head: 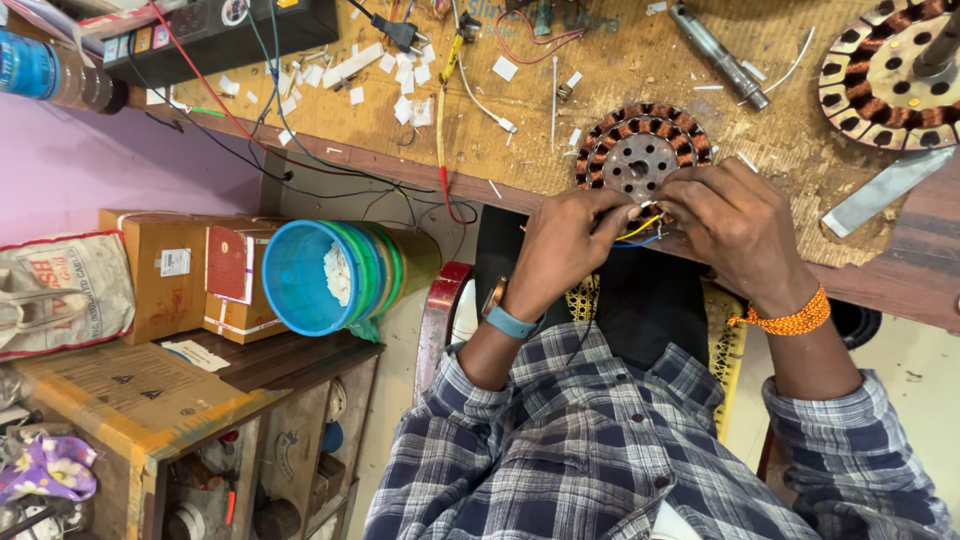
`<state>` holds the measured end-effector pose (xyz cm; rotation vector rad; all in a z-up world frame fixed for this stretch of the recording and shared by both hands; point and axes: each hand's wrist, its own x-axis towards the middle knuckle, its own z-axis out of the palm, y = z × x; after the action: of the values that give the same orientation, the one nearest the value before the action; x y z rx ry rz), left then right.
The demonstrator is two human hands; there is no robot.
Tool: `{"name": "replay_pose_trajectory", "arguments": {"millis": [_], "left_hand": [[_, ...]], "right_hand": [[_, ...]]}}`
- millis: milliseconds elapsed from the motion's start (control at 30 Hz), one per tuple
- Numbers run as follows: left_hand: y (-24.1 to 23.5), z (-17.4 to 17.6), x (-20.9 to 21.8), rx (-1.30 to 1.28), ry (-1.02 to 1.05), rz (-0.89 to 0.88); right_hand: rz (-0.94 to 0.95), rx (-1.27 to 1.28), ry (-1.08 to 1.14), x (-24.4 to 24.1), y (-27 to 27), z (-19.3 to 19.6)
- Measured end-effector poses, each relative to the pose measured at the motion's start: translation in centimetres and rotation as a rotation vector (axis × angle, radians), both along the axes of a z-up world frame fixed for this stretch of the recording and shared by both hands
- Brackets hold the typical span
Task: The person works on a circular motor stator, stripping wire insulation with a utility knife, twisting wires together, and securing connections with white tape. They use pliers and a screwdriver to adjust and tighten components on the stator.
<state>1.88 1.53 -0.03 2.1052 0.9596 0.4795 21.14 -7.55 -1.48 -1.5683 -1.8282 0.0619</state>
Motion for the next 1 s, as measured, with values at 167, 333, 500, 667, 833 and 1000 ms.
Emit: {"name": "replay_pose_trajectory", "arguments": {"millis": [167, 333, 500, 667, 833, 1000], "left_hand": [[-0.1, -0.4, 0.1, 0.017, -0.029, -0.016], [-0.7, -0.4, 0.2, 0.205, -0.072, -0.04], [-0.8, 0.0, 0.4, 0.284, -0.072, -0.079], [-1.0, 0.4, 0.5, 0.315, -0.072, -0.094], [-0.8, 1.1, 0.2, 0.267, -0.037, -0.116], [-1.0, 1.0, -0.4, 0.287, -0.013, -0.03]], "right_hand": [[0.007, 0.002, -0.02, 0.0, 0.1, 0.1], [0.012, 0.01, -0.015, 0.0, 0.0, 0.2], [0.014, 0.005, 0.012, 0.1, 0.1, 0.3], [0.003, -0.014, 0.01, 0.1, 0.0, 0.4], [0.002, -0.013, 0.004, 0.2, 0.1, 0.4], [0.01, -0.018, 0.005, 0.3, 0.1, 0.2]]}}
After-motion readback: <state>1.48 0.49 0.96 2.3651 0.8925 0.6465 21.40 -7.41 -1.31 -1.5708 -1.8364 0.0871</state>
